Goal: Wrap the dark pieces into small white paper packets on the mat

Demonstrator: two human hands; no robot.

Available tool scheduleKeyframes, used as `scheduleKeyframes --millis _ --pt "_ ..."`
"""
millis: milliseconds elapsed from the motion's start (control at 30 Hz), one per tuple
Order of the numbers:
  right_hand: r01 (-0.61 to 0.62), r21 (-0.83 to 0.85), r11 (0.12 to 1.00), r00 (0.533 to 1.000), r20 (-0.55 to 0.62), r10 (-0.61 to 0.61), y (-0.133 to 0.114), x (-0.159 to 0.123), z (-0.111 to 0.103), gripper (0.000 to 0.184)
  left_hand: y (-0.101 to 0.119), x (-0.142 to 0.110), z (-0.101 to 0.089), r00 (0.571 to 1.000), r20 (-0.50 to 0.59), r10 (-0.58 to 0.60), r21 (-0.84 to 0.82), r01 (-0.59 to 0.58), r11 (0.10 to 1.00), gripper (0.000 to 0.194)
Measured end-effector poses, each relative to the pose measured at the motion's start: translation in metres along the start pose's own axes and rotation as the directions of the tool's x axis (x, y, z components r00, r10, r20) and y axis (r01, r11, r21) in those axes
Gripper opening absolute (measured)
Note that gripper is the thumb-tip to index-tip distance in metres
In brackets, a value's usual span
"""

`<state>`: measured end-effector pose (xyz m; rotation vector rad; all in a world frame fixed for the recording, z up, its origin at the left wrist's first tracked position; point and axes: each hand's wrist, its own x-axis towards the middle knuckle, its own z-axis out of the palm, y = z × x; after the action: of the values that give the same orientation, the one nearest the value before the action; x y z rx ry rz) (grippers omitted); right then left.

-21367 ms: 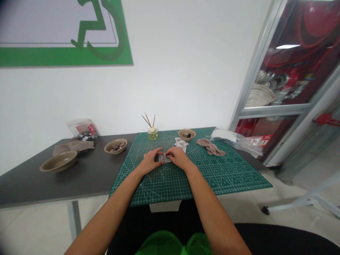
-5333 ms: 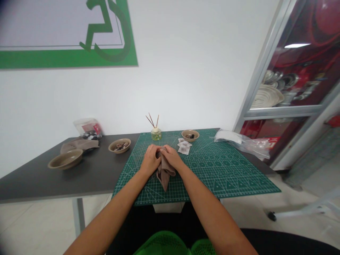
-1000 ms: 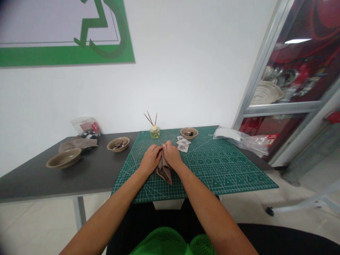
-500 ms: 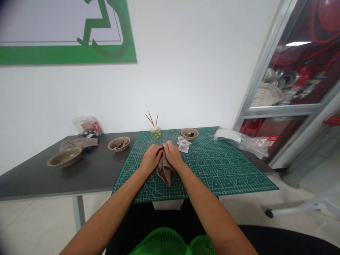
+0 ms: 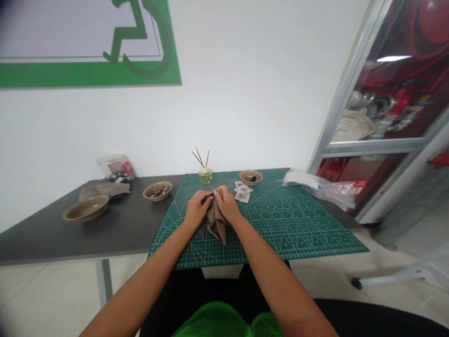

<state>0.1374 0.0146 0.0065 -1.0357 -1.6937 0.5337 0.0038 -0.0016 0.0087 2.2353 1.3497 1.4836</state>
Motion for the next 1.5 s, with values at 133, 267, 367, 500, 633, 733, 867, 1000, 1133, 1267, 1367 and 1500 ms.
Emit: scheduleKeyframes --millis 133,267,367,500,633,733,867,1000,1133,1267,1367,1500 --pt "0.025 -0.054 0.998 1.0 -0.009 -0.026 -0.004 -0.002 -0.003 0.017 0.002 0.0 0.0 0.999 0.026 -0.032 -0.021 0.032 0.999 0.012" --pt "0.017 -0.079 0.997 0.996 -0.088 -0.024 -0.006 -0.003 -0.005 0.017 0.004 0.001 0.0 0.995 0.037 -0.088 -0.055 0.089 0.994 0.011" --pt "0.017 -0.049 0.999 0.997 -0.078 -0.021 -0.006 -0.002 -0.004 0.017 0.004 0.001 0.001 0.993 0.016 -0.115 -0.082 0.116 0.99 0.011" --pt "0.059 -0.05 0.997 0.998 0.006 -0.059 -0.005 -0.003 -0.002 0.02 0.003 -0.001 0.001 0.989 0.022 -0.146 -0.114 0.147 0.982 0.011" --pt "0.064 -0.086 0.994 0.998 0.002 -0.064 -0.003 -0.003 -0.002 0.013 0.005 -0.001 0.0 0.987 0.053 -0.154 -0.143 0.161 0.977 0.012" --pt "0.021 -0.085 0.996 0.994 -0.105 -0.03 -0.004 -0.002 -0.004 0.011 0.006 -0.001 -0.001 0.986 0.065 -0.156 -0.158 0.165 0.974 0.01" --pt "-0.042 -0.037 0.998 0.953 -0.302 0.029 -0.009 0.003 -0.013 0.016 -0.001 -0.001 0.0 0.981 0.033 -0.191 -0.217 0.194 0.957 0.009" --pt "-0.027 -0.033 0.999 0.919 -0.394 0.012 -0.015 0.008 -0.041 0.029 -0.01 0.0 0.002 0.961 -0.019 -0.275 -0.283 0.259 0.924 0.009" --pt "-0.052 -0.181 0.982 0.89 -0.454 -0.037 -0.011 0.012 -0.089 0.032 -0.013 0.001 0.004 0.947 -0.021 -0.321 -0.309 0.299 0.903 0.008" --pt "-0.185 -0.477 0.859 0.881 -0.467 -0.069 0.009 0.013 -0.141 0.03 -0.011 0.001 0.005 0.945 -0.021 -0.328 -0.304 0.306 0.902 0.007" --pt "-0.203 -0.727 0.656 0.931 -0.351 -0.101 0.029 0.012 -0.159 0.025 -0.01 0.002 0.007 0.944 -0.024 -0.33 -0.292 0.309 0.905 0.007" --pt "-0.123 -0.798 0.59 0.962 -0.241 -0.126 0.044 0.013 -0.144 0.032 -0.012 0.003 0.009 0.941 -0.022 -0.338 -0.297 0.317 0.901 0.006"
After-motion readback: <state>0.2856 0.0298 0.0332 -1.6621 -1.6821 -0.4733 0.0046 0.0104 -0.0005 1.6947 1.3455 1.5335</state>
